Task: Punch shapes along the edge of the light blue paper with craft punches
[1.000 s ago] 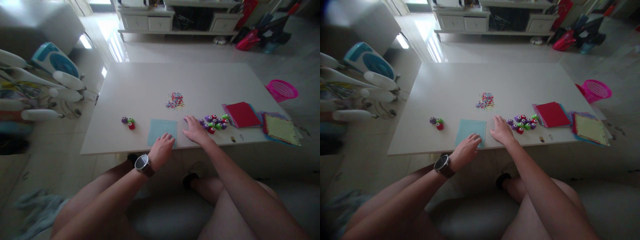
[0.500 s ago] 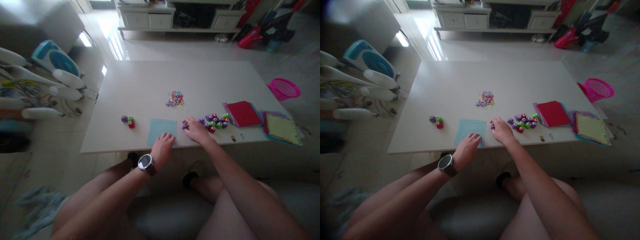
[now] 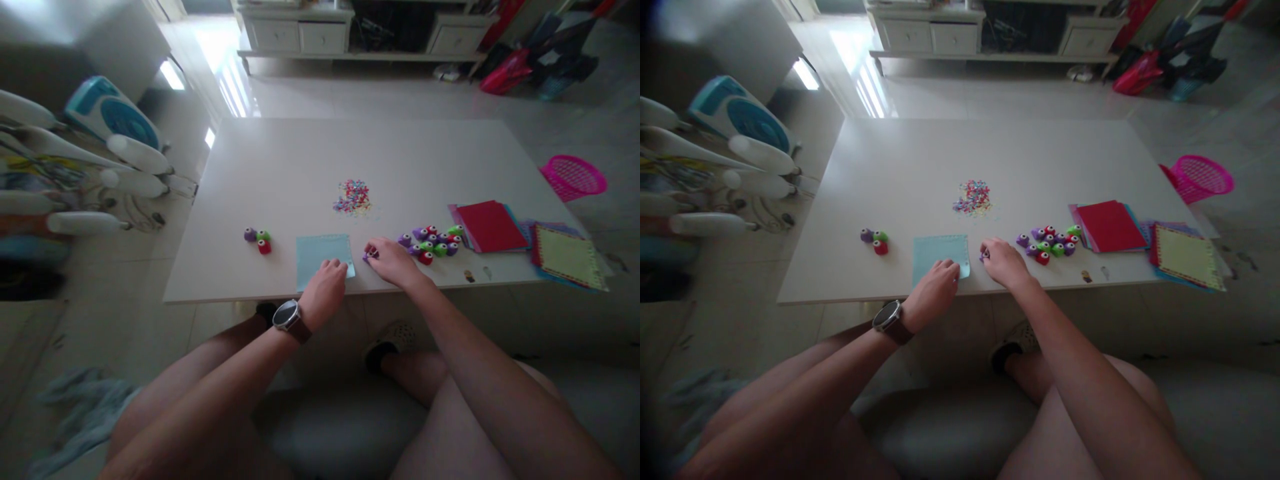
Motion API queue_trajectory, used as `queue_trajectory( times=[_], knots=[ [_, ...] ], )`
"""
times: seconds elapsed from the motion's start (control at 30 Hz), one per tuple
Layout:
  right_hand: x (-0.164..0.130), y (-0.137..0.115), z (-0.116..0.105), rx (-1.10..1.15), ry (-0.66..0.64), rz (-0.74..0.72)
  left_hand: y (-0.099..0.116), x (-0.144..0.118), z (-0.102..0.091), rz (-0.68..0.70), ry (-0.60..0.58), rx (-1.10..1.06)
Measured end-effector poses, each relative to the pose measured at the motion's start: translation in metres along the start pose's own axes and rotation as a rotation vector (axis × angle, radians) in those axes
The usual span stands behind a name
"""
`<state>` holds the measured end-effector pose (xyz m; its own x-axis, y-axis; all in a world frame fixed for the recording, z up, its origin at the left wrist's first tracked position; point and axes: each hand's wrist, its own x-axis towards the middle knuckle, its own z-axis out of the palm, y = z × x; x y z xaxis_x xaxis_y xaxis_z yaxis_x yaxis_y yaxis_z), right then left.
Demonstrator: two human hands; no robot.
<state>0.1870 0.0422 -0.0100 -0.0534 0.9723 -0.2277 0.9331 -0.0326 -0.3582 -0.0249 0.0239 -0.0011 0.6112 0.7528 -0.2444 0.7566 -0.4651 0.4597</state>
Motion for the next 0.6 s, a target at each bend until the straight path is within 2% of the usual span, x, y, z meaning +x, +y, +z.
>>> queue_trajectory(
  times=[0.37, 0.6],
  knots=[
    [-0.004, -0.012, -0.001, 0.159, -0.086, -0.063, 0.000, 0.004, 0.004, 0.001, -0.018, 0.007],
    [-0.003, -0.015, 0.001, 0.186, -0.094, -0.064, 0.001, 0.004, 0.003, 0.004, -0.030, 0.016]
  ],
)
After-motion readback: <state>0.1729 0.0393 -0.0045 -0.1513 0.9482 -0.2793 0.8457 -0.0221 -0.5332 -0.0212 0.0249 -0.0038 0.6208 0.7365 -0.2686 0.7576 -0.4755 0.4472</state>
